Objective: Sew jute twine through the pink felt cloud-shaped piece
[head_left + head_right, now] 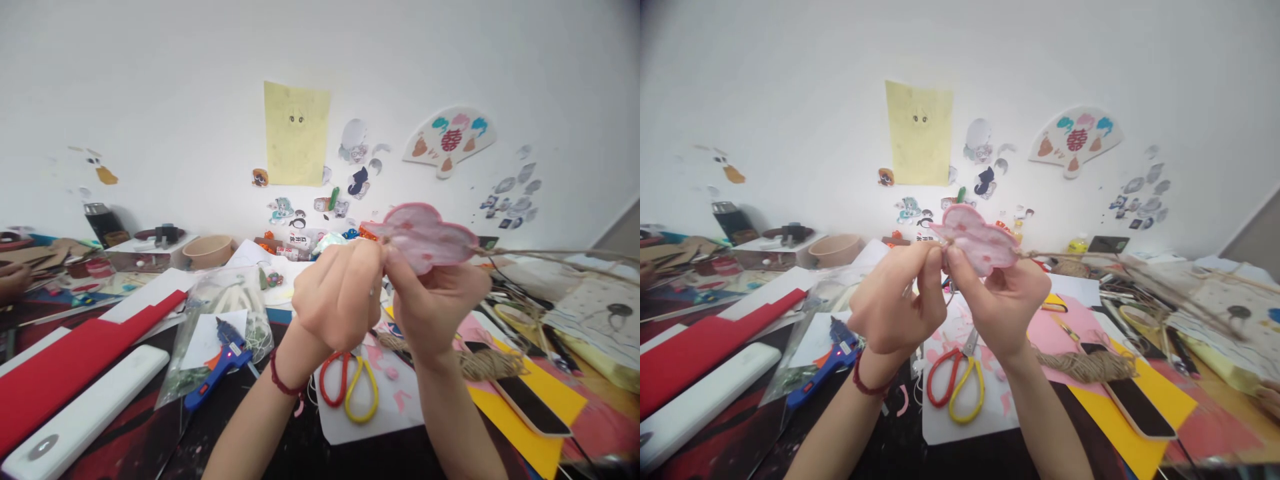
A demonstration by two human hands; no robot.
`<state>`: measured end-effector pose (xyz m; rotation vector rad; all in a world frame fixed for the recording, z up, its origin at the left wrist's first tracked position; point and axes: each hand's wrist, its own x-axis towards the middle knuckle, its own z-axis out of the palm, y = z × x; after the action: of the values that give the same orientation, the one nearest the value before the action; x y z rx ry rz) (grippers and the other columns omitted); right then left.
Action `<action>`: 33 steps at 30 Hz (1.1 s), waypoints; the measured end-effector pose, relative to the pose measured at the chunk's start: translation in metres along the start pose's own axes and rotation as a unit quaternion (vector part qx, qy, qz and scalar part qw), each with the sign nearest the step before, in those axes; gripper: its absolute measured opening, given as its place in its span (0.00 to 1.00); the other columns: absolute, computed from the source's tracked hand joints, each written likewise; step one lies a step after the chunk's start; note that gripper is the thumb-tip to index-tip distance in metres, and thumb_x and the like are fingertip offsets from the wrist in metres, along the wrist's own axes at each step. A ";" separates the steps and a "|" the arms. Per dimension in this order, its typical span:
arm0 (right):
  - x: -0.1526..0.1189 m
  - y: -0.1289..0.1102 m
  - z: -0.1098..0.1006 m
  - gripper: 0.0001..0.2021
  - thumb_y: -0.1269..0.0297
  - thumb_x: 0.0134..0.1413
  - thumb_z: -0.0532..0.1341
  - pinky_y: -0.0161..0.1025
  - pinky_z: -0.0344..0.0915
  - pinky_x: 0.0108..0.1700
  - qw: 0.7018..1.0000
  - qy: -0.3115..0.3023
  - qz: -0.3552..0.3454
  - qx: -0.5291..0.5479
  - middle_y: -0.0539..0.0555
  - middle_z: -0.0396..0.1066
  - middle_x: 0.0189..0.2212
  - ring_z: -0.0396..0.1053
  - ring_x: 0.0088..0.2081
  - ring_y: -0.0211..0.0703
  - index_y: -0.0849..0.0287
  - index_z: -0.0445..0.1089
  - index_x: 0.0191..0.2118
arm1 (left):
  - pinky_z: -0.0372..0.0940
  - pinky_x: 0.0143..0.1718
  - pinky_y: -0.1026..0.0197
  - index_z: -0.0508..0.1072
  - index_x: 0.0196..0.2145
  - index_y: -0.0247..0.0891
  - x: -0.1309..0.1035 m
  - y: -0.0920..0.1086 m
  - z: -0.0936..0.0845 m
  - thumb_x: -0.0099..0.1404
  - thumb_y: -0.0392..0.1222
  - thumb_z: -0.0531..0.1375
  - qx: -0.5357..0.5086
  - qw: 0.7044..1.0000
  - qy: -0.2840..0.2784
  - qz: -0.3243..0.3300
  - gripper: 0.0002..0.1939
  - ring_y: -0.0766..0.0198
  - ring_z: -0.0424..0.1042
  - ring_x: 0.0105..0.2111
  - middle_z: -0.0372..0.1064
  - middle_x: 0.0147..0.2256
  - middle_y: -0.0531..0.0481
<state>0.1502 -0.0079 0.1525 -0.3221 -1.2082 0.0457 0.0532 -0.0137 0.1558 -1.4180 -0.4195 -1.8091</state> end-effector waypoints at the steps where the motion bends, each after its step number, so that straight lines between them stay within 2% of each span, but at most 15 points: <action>1: 0.000 0.001 0.000 0.06 0.70 0.49 0.70 0.38 0.67 0.28 1.000 0.001 -0.005 -0.008 0.45 0.70 0.19 0.66 0.23 0.36 0.55 0.76 0.25 | 0.65 0.26 0.64 0.73 0.34 0.29 0.000 0.000 0.000 0.65 0.25 0.59 0.007 1.000 -0.004 0.006 0.04 0.68 0.70 0.24 0.73 0.25 0.49; 4: -0.001 0.003 -0.001 0.10 0.69 0.49 0.71 0.37 0.64 0.27 0.999 -0.001 -0.019 -0.038 0.43 0.64 0.16 0.61 0.21 0.34 0.55 0.73 0.22 | 0.62 0.25 0.63 0.74 0.32 0.27 0.001 -0.001 0.000 0.65 0.25 0.60 0.027 0.999 -0.018 0.036 0.05 0.68 0.68 0.23 0.72 0.24 0.47; 9: -0.005 0.005 -0.006 0.13 0.64 0.51 0.70 0.40 0.65 0.29 0.993 -0.004 -0.016 -0.120 0.44 0.55 0.15 0.58 0.21 0.36 0.54 0.69 0.20 | 0.62 0.25 0.62 0.74 0.34 0.25 0.000 -0.005 -0.002 0.64 0.26 0.61 0.054 0.995 -0.040 0.073 0.02 0.66 0.68 0.24 0.73 0.25 0.44; 13: -0.007 0.007 -0.007 0.19 0.63 0.51 0.70 0.41 0.64 0.29 0.988 0.001 -0.031 -0.152 0.45 0.53 0.15 0.58 0.21 0.37 0.55 0.63 0.16 | 0.61 0.24 0.62 0.73 0.35 0.24 -0.002 -0.005 -0.002 0.64 0.26 0.61 0.061 0.993 -0.054 0.081 0.01 0.66 0.68 0.23 0.73 0.25 0.44; 16: -0.006 0.010 -0.005 0.17 0.63 0.51 0.71 0.41 0.66 0.28 0.992 0.008 -0.022 -0.121 0.46 0.59 0.16 0.61 0.21 0.37 0.55 0.66 0.18 | 0.60 0.23 0.63 0.72 0.33 0.28 -0.002 -0.006 0.001 0.66 0.28 0.60 0.040 0.998 -0.049 0.032 0.03 0.68 0.67 0.22 0.71 0.24 0.49; 19: -0.003 0.011 -0.001 0.07 0.66 0.52 0.70 0.39 0.70 0.30 0.999 -0.012 -0.007 -0.049 0.46 0.70 0.21 0.68 0.24 0.37 0.54 0.74 0.25 | 0.61 0.24 0.67 0.72 0.35 0.33 -0.001 -0.009 0.004 0.69 0.30 0.59 -0.012 0.999 -0.010 -0.047 0.05 0.72 0.68 0.21 0.72 0.24 0.55; 22: -0.001 0.009 0.000 0.02 0.68 0.52 0.69 0.39 0.72 0.33 0.999 -0.029 -0.003 -0.023 0.45 0.74 0.25 0.72 0.27 0.38 0.53 0.78 0.31 | 0.62 0.26 0.68 0.72 0.36 0.34 -0.002 -0.011 0.005 0.69 0.30 0.59 -0.023 0.998 -0.004 -0.053 0.04 0.72 0.70 0.23 0.73 0.25 0.55; 28: -0.005 0.006 -0.002 0.15 0.67 0.52 0.70 0.39 0.66 0.28 0.995 -0.007 0.000 -0.099 0.45 0.58 0.15 0.62 0.22 0.36 0.55 0.68 0.19 | 0.58 0.25 0.66 0.71 0.32 0.33 -0.001 -0.008 0.003 0.67 0.28 0.58 0.006 0.999 -0.037 -0.016 0.06 0.71 0.64 0.21 0.68 0.22 0.54; 33: -0.007 0.008 -0.001 0.12 0.69 0.52 0.69 0.38 0.61 0.26 0.996 -0.007 -0.002 -0.086 0.44 0.56 0.16 0.56 0.21 0.34 0.55 0.70 0.21 | 0.56 0.23 0.65 0.69 0.31 0.34 -0.001 -0.008 0.003 0.66 0.27 0.58 0.016 0.999 -0.039 -0.004 0.07 0.71 0.62 0.20 0.65 0.21 0.55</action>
<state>0.1499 -0.0016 0.1439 -0.4702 -1.2298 -0.0607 0.0491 -0.0060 0.1570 -1.4711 -0.4923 -1.7487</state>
